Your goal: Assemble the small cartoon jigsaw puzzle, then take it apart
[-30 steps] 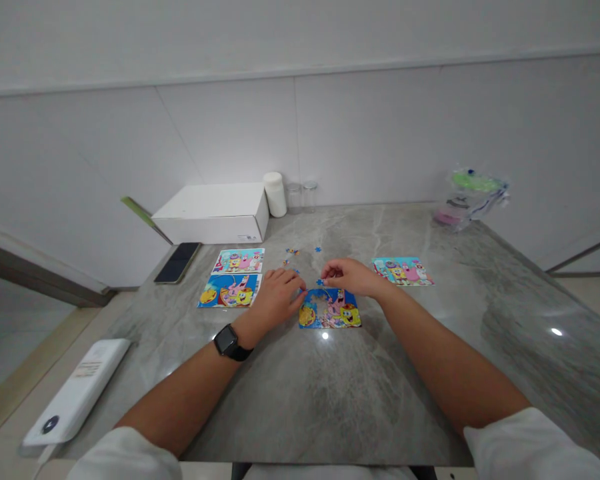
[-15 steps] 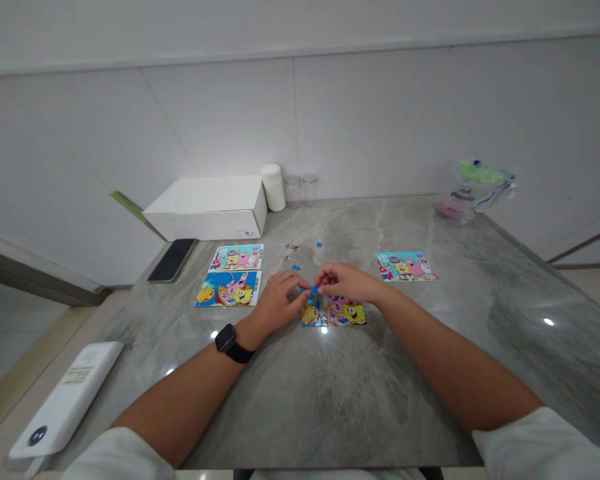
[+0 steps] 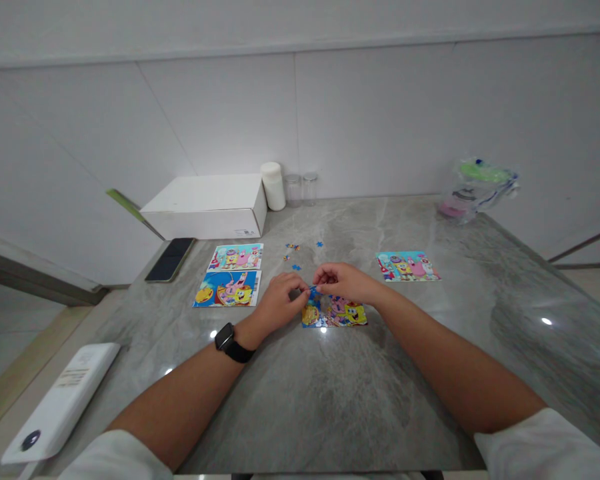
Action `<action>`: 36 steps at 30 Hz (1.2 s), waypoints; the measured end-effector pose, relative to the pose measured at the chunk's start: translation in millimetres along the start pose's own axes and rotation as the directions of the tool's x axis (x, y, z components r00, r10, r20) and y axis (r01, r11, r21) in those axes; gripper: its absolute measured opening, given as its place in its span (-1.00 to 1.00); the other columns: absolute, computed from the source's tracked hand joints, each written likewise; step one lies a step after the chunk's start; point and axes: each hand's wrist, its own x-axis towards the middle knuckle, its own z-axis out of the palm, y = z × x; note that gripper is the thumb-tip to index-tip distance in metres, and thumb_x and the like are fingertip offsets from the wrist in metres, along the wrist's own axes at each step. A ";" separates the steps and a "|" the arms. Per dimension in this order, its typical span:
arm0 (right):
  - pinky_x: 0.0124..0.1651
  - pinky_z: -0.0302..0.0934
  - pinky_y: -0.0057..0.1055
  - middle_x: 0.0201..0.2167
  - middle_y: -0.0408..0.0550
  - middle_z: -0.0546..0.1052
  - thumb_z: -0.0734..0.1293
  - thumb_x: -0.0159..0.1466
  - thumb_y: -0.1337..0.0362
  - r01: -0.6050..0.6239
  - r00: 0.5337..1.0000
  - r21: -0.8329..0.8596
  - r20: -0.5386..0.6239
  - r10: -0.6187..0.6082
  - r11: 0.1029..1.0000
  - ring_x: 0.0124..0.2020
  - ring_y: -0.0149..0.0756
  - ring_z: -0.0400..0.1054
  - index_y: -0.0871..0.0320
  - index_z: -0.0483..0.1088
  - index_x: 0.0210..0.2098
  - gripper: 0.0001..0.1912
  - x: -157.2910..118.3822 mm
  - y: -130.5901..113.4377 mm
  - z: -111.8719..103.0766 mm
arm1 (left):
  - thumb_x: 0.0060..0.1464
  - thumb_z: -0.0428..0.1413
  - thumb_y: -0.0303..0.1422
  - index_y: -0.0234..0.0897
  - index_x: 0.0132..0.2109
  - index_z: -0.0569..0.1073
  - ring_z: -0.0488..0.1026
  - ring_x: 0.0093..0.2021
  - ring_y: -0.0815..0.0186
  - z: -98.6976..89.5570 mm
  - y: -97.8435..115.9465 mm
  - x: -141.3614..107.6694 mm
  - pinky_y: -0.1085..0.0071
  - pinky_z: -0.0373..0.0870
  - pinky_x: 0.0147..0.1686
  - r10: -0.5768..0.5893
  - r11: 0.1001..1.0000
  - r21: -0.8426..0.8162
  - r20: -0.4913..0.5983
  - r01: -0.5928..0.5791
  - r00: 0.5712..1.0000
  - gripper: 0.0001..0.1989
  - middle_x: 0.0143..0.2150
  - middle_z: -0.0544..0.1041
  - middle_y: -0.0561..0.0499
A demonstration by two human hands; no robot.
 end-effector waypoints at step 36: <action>-0.21 0.30 -0.41 -0.37 -0.16 0.58 0.46 0.20 0.29 0.016 0.999 -0.031 -0.043 -0.017 0.999 -0.32 -0.34 0.44 0.15 0.53 -0.23 -0.86 0.7 4.3 6.1 | 0.31 0.15 -0.31 -0.19 -0.28 0.57 0.54 -0.19 0.22 0.0 2.2 2.0 0.21 0.38 -0.06 -0.005 1.000 0.025 0.024 0.004 1.000 -0.82 -0.27 0.63 0.01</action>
